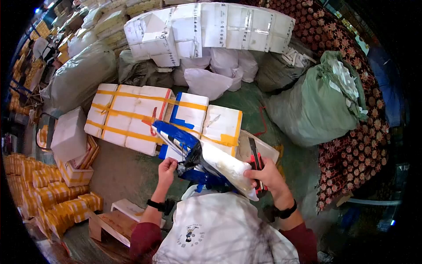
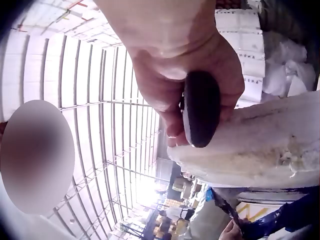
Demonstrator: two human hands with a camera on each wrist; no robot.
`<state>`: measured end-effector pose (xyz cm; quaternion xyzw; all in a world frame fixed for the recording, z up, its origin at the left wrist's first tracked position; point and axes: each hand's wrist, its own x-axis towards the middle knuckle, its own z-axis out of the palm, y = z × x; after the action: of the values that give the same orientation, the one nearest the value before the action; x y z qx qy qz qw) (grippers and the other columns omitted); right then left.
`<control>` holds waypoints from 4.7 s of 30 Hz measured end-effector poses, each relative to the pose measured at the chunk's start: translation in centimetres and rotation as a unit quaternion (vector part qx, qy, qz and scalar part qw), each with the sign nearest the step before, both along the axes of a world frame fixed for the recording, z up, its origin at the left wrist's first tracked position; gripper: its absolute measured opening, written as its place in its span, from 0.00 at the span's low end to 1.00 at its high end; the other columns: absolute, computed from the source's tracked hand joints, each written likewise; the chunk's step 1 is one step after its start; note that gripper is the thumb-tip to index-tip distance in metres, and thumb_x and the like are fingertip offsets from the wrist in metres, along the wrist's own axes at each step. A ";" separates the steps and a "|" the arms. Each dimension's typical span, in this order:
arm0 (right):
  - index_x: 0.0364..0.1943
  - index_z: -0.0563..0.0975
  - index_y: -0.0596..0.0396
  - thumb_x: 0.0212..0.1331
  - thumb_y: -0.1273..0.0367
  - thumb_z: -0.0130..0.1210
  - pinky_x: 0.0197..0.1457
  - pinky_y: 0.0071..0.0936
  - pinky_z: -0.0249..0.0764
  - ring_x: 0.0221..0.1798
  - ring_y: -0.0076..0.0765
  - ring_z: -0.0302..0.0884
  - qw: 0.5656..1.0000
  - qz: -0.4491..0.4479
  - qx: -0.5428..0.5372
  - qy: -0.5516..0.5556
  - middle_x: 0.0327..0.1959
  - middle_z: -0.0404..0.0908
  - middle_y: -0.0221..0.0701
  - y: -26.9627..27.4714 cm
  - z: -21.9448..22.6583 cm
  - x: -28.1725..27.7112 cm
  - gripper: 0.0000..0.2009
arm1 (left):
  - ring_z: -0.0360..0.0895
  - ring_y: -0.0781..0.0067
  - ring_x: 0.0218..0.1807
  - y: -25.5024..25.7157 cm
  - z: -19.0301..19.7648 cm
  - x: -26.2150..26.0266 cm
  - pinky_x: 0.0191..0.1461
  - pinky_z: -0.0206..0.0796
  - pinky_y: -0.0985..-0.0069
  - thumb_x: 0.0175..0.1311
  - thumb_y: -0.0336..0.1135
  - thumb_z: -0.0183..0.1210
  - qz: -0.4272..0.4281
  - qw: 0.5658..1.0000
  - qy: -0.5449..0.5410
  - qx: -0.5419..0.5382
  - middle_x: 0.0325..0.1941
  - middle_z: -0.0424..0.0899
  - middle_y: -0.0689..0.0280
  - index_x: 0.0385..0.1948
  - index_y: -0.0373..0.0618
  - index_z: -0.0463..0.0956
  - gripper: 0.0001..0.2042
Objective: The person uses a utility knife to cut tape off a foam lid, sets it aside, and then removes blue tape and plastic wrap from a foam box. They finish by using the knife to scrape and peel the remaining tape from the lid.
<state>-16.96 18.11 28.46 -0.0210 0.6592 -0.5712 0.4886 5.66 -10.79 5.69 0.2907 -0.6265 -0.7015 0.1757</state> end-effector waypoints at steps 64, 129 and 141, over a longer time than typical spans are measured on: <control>0.45 0.74 0.58 0.52 0.70 0.63 0.23 0.27 0.67 0.21 0.26 0.71 0.979 0.113 0.116 0.122 0.27 0.76 0.29 3.1 0.1 0.3 0.16 | 0.83 0.70 0.30 -1.2 -3.3 -0.6 0.33 0.76 0.72 0.63 0.29 0.60 0.147 0.975 -0.131 0.100 0.27 0.82 0.64 0.34 0.35 0.81 0.06; 0.34 0.79 0.61 0.54 0.74 0.68 0.15 0.27 0.66 0.13 0.25 0.70 0.995 0.066 -0.018 0.076 0.18 0.76 0.28 -9.8 -9.8 -0.3 0.09 | 0.66 0.83 0.26 0.6 5.0 -5.8 0.29 0.59 0.76 0.69 0.41 0.60 0.099 0.994 0.008 -0.045 0.22 0.74 0.75 0.32 0.38 0.80 0.14; 0.33 0.79 0.61 0.52 0.72 0.72 0.16 0.27 0.67 0.13 0.26 0.71 0.989 0.094 0.048 0.106 0.21 0.79 0.28 -9.6 -7.6 1.9 0.11 | 0.78 0.61 0.41 1.2 13.0 -6.9 0.47 0.69 0.66 0.65 0.47 0.64 0.080 0.950 -0.069 -0.294 0.40 0.80 0.54 0.50 0.38 0.71 0.23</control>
<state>-15.03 8.50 20.87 -0.1200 0.7291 -0.4853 0.4674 -1.20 -9.61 18.68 0.3228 -0.7906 -0.4478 0.2650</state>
